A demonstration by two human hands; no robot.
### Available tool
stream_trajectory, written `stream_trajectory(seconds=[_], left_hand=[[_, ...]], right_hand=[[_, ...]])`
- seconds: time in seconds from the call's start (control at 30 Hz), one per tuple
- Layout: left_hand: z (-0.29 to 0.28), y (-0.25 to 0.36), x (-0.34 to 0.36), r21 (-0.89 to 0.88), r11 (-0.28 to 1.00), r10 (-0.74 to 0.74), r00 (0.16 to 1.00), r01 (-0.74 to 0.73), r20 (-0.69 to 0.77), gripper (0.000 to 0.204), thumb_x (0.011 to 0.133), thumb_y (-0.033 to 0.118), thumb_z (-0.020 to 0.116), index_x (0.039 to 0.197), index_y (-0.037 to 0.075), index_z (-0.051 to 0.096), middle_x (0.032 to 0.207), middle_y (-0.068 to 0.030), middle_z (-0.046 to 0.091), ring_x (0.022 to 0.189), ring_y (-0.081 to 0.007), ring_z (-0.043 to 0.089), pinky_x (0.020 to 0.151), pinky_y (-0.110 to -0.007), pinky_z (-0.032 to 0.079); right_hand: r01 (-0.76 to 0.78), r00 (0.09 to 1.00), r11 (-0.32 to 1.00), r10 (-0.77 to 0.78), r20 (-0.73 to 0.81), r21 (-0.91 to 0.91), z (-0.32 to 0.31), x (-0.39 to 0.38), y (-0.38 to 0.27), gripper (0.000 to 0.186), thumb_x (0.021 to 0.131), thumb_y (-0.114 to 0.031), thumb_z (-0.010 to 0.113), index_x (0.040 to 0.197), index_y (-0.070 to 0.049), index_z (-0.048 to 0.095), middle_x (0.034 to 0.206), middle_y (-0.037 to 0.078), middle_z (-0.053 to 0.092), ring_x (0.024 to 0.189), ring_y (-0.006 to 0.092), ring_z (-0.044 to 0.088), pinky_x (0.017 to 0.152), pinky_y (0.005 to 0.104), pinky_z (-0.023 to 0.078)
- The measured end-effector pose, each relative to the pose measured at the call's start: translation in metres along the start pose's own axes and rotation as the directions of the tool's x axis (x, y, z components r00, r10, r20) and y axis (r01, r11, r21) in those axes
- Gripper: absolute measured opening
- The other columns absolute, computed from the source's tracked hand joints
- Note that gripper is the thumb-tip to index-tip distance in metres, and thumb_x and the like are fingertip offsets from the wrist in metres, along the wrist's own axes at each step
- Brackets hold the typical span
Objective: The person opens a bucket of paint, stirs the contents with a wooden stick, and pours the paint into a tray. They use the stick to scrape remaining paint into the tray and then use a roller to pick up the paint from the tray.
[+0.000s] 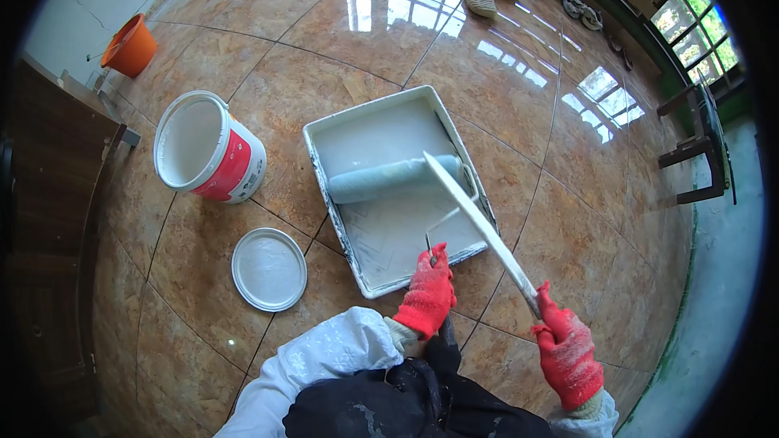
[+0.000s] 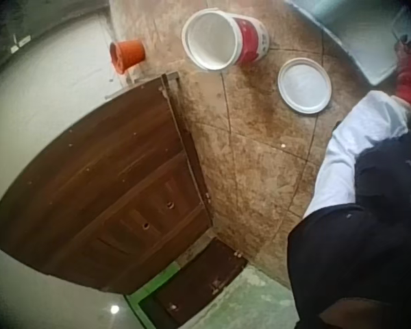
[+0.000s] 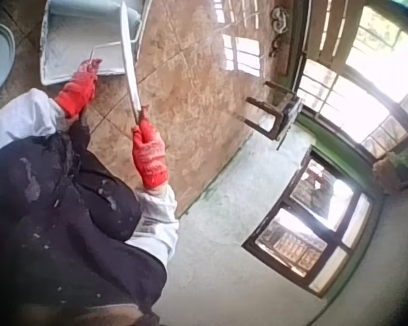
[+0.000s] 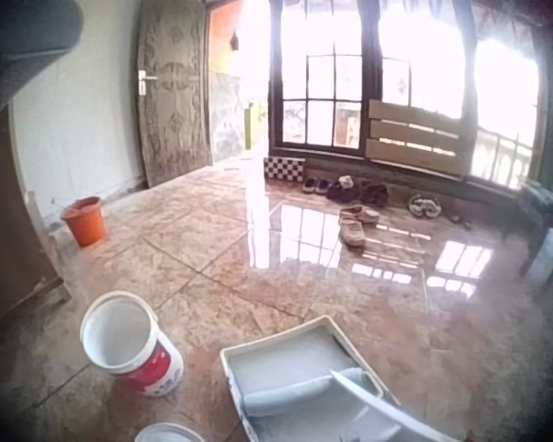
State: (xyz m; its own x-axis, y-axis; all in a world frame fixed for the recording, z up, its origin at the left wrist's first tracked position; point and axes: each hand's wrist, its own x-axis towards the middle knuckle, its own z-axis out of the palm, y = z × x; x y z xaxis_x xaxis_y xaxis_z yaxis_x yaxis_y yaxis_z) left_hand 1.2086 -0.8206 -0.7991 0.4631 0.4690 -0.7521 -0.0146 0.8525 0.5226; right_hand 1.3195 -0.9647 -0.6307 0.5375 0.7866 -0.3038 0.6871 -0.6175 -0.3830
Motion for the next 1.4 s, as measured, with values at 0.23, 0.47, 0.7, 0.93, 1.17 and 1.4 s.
stream_trajectory(seconds=[0.23, 0.47, 0.7, 0.93, 1.17, 1.4], left_hand=[[0.009, 0.035, 0.018, 0.112, 0.993, 0.045, 0.997, -0.037, -0.068, 0.035, 0.099, 0.035, 0.044, 0.127, 0.016, 0.046, 0.079, -0.0031, 0.049, 0.046, -0.0139, 0.047, 0.041, -0.03, 0.043], [0.006, 0.021, 0.032, 0.1, 0.994, 0.061, 0.995, -0.052, -0.084, 0.035, 0.098, 0.036, 0.045, 0.127, 0.015, 0.046, 0.079, -0.0036, 0.049, 0.046, -0.0148, 0.046, 0.041, -0.031, 0.042], [0.005, 0.017, 0.031, 0.045, 0.999, 0.025, 0.998, -0.022, -0.063, 0.035, 0.098, 0.035, 0.046, 0.128, 0.016, 0.045, 0.079, -0.0031, 0.049, 0.046, -0.0136, 0.046, 0.041, -0.03, 0.043], [0.005, 0.008, 0.016, -0.02, 0.998, -0.065, 0.997, 0.064, -0.032, 0.034, 0.099, 0.032, 0.046, 0.13, 0.017, 0.044, 0.076, -0.001, 0.048, 0.048, -0.0128, 0.045, 0.041, -0.029, 0.042], [0.007, -0.012, 0.006, -0.056, 0.994, -0.095, 0.995, 0.095, -0.003, 0.037, 0.099, 0.031, 0.047, 0.133, 0.018, 0.042, 0.078, -0.0016, 0.048, 0.05, -0.0123, 0.046, 0.04, -0.03, 0.043], [0.014, -0.006, -0.013, -0.047, 0.993, -0.113, 0.994, 0.112, -0.008, 0.039, 0.098, 0.032, 0.048, 0.134, 0.017, 0.042, 0.08, -0.0029, 0.049, 0.048, -0.0129, 0.046, 0.041, -0.031, 0.045]], right_hand=[[-0.06, 0.997, 0.97, 0.045, 0.067, 0.235, 0.005, 0.038, -0.014, 0.057, 0.084, 0.0, 0.052, 0.139, -0.01, 0.045, 0.089, 0.021, 0.061, 0.082, 0.0289, 0.061, 0.078, 0.0332, 0.047], [-0.042, 0.998, 0.964, 0.027, 0.063, 0.261, 0.01, 0.068, -0.023, 0.057, 0.085, 0.0, 0.051, 0.14, -0.014, 0.045, 0.09, 0.022, 0.061, 0.082, 0.028, 0.063, 0.077, 0.0338, 0.048], [-0.04, 0.997, 0.968, 0.022, 0.076, 0.248, 0.017, 0.062, -0.016, 0.055, 0.086, -0.003, 0.053, 0.139, -0.015, 0.045, 0.093, 0.024, 0.061, 0.084, 0.0343, 0.062, 0.078, 0.036, 0.048], [0.001, 0.998, 0.983, -0.012, 0.059, 0.186, 0.017, 0.048, -0.011, 0.056, 0.085, -0.004, 0.056, 0.139, -0.016, 0.046, 0.09, 0.023, 0.061, 0.083, 0.0343, 0.061, 0.075, 0.0373, 0.047], [-0.077, 0.996, 0.997, 0.078, 0.054, -0.02, -0.009, 0.035, -0.047, 0.055, 0.082, -0.002, 0.058, 0.135, -0.014, 0.051, 0.08, 0.019, 0.057, 0.072, 0.0295, 0.058, 0.071, 0.0349, 0.046], [0.053, 0.992, 0.966, -0.023, 0.121, -0.253, -0.027, 0.026, -0.079, 0.056, 0.081, -0.01, 0.063, 0.135, -0.02, 0.052, 0.077, 0.017, 0.056, 0.072, 0.0331, 0.061, 0.066, 0.0411, 0.048]])
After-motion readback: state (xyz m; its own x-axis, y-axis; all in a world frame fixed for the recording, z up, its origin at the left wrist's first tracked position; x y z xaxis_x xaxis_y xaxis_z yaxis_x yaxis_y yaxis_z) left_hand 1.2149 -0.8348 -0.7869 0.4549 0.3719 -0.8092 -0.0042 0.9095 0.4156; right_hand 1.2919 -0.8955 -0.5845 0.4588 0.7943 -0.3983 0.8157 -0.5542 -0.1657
